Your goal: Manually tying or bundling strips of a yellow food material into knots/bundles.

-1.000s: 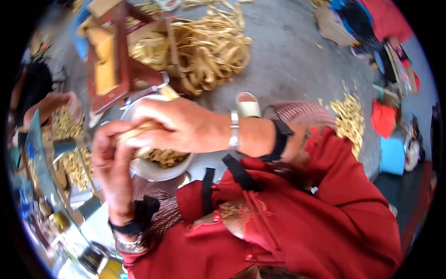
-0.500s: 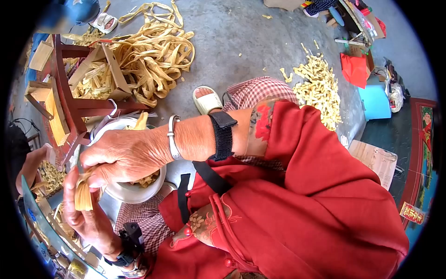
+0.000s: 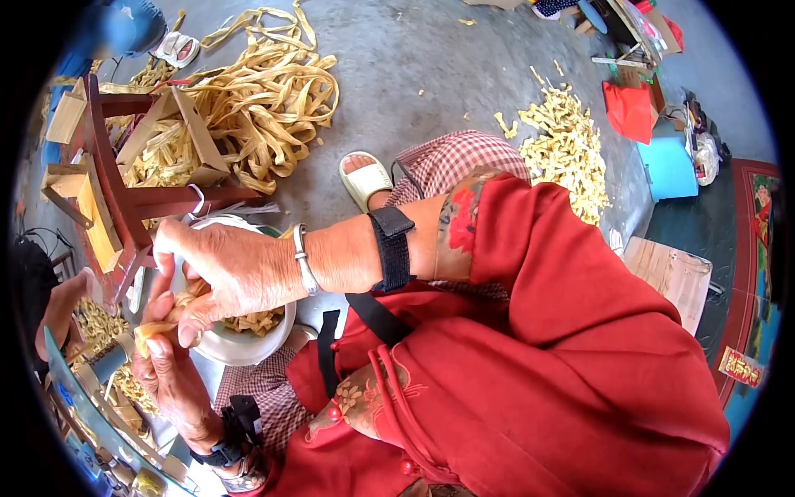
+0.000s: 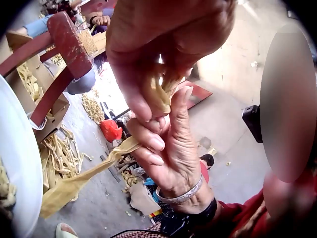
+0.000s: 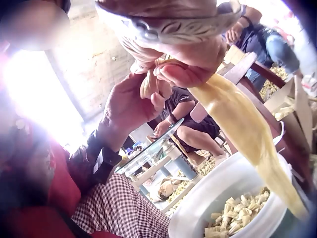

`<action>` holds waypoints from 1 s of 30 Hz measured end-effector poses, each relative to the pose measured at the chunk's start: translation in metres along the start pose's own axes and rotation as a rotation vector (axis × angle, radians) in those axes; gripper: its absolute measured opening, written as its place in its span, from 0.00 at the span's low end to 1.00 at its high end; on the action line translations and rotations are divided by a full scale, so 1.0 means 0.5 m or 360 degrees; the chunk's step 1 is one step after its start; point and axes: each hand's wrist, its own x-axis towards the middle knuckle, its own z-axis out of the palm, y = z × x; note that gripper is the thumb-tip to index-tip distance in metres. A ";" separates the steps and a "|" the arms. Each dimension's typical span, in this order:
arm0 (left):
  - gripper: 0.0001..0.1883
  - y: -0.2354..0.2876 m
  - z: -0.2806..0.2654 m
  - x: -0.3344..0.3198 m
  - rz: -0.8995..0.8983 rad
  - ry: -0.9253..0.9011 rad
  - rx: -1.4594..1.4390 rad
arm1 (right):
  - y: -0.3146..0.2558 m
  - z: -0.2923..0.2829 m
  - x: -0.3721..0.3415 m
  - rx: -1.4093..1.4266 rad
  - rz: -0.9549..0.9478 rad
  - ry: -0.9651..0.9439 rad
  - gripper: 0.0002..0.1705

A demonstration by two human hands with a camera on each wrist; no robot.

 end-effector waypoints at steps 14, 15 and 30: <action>0.20 0.005 -0.014 0.018 -0.0149 -0.0154 -0.1275 | 0.010 -0.070 0.008 -0.0431 0.0083 -0.0264 0.10; 0.20 0.006 -0.013 0.021 -0.0193 -0.0169 -0.1278 | 0.017 -0.061 0.009 -0.0384 0.0103 -0.0257 0.10; 0.07 -0.001 -0.025 0.020 -0.0404 0.0327 -0.0507 | 0.017 0.027 0.026 0.0101 0.0678 -0.0556 0.16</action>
